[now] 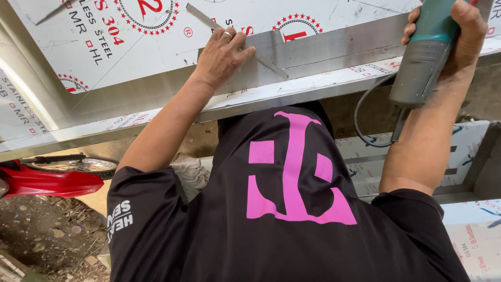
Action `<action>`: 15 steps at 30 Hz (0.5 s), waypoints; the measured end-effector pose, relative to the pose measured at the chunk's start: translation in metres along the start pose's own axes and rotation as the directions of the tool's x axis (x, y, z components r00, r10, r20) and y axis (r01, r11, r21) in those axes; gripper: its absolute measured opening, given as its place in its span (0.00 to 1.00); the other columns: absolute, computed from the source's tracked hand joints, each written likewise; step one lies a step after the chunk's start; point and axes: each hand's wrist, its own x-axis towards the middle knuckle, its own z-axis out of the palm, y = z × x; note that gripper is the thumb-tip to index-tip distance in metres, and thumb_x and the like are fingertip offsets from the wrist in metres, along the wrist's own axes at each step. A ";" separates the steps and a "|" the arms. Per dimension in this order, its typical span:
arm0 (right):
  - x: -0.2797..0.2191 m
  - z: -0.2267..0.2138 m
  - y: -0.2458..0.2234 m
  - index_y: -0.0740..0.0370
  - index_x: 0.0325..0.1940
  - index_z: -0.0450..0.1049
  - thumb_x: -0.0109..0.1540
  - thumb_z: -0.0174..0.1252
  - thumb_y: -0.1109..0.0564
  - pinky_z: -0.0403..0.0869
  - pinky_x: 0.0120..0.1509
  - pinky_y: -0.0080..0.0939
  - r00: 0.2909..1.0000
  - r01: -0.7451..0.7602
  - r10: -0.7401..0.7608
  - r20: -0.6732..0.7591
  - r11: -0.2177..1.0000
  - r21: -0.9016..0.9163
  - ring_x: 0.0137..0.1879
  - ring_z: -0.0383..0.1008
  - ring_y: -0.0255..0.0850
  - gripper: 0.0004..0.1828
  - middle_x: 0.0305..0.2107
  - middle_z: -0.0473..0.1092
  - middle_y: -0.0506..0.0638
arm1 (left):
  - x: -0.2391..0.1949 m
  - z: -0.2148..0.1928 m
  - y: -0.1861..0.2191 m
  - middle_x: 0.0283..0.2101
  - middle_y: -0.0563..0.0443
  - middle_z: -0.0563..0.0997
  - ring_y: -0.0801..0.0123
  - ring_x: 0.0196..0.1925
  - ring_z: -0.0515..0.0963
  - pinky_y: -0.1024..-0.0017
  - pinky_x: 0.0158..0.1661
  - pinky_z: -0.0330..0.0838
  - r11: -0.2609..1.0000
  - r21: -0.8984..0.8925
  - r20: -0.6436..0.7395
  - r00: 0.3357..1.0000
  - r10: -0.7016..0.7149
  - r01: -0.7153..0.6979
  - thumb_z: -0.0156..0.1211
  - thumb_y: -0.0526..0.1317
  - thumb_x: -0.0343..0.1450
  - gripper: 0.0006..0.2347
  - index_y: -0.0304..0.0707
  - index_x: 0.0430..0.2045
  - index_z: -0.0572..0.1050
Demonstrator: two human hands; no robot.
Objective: Cutting a stainless steel sheet using an angle grinder.
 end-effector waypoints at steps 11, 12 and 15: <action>0.005 -0.007 -0.001 0.71 0.66 0.66 0.67 0.68 0.44 0.83 0.62 0.48 0.999 -0.030 0.031 0.044 0.999 -0.029 0.49 0.79 0.48 0.35 0.46 0.71 0.63 | -0.003 0.003 0.005 0.49 0.56 0.74 0.65 0.55 0.73 0.65 0.61 0.64 1.000 -0.017 -0.045 0.999 -0.021 0.020 0.61 0.37 0.73 0.08 0.55 0.44 0.78; 0.007 -0.004 -0.002 0.71 0.65 0.66 0.66 0.68 0.44 0.83 0.60 0.48 0.998 -0.039 0.041 0.051 0.998 -0.043 0.50 0.81 0.48 0.35 0.46 0.71 0.63 | -0.003 0.003 0.005 0.50 0.56 0.74 0.65 0.55 0.73 0.65 0.61 0.64 1.000 -0.020 -0.044 0.999 -0.025 0.024 0.61 0.37 0.72 0.08 0.55 0.44 0.78; 0.008 -0.002 -0.003 0.70 0.67 0.66 0.66 0.68 0.43 0.83 0.63 0.47 0.996 -0.016 0.021 0.087 0.998 -0.061 0.51 0.81 0.47 0.36 0.47 0.71 0.62 | -0.002 0.004 0.005 0.49 0.56 0.73 0.66 0.55 0.73 0.65 0.62 0.64 1.000 0.003 -0.033 0.999 -0.014 0.014 0.61 0.37 0.73 0.10 0.56 0.46 0.78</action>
